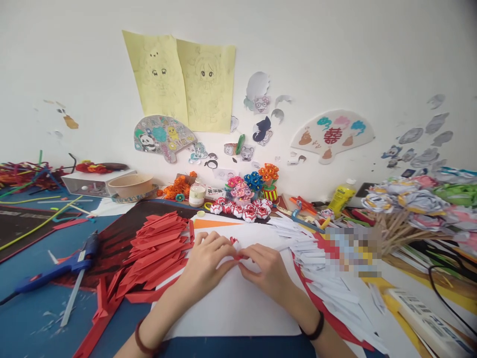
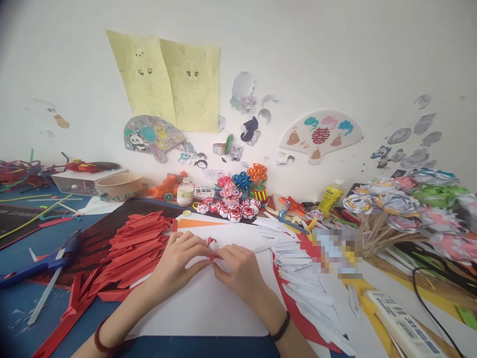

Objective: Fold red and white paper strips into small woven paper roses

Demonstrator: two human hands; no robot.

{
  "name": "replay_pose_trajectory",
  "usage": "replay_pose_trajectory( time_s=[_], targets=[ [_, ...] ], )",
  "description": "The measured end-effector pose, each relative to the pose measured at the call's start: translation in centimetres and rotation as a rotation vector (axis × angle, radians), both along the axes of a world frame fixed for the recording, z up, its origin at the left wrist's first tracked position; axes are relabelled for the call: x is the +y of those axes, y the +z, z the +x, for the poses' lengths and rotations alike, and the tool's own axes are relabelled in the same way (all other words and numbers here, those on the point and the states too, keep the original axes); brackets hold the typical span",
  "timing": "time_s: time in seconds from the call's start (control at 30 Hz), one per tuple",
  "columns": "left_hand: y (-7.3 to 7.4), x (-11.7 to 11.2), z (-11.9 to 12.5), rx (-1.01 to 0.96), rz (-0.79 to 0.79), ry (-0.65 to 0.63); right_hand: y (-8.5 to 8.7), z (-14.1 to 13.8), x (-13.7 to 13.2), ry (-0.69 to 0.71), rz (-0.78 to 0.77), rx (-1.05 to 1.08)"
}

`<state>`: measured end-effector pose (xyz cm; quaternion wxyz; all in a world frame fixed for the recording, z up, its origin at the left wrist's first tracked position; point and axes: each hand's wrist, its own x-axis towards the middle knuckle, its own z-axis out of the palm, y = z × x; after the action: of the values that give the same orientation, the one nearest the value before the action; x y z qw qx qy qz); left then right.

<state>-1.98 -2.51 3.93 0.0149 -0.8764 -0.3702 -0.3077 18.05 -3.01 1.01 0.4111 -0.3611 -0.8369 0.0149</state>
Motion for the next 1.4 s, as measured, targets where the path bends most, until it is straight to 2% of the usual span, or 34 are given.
replay_pose_trajectory(
  time_s=[0.13, 0.4, 0.67, 0.9, 1.1, 1.4],
  targets=[
    [-0.2, -0.3, 0.2, 0.064, 0.036, -0.03, 0.1, 0.0, 0.0, -0.004, 0.016, -0.011],
    [0.0, -0.2, 0.1, 0.026, 0.088, -0.031, 0.0, -0.1, 0.0, -0.016, 0.069, -0.032],
    [-0.8, -1.0, 0.9, 0.142, 0.228, 0.062, -0.1, -0.4, -0.2, -0.028, 0.093, -0.034],
    [-1.3, -0.9, 1.1, -0.048, 0.214, 0.093, 0.2, -0.2, 0.0, 0.012, -0.049, 0.099],
    [-1.2, -0.9, 1.2, -0.141, 0.141, 0.09, 0.5, -0.2, -0.2, -0.009, -0.043, 0.13],
    [-1.3, -0.8, 1.4, -0.188, 0.146, 0.085, 0.8, -0.2, -0.3, -0.019, -0.011, 0.147]
  ],
)
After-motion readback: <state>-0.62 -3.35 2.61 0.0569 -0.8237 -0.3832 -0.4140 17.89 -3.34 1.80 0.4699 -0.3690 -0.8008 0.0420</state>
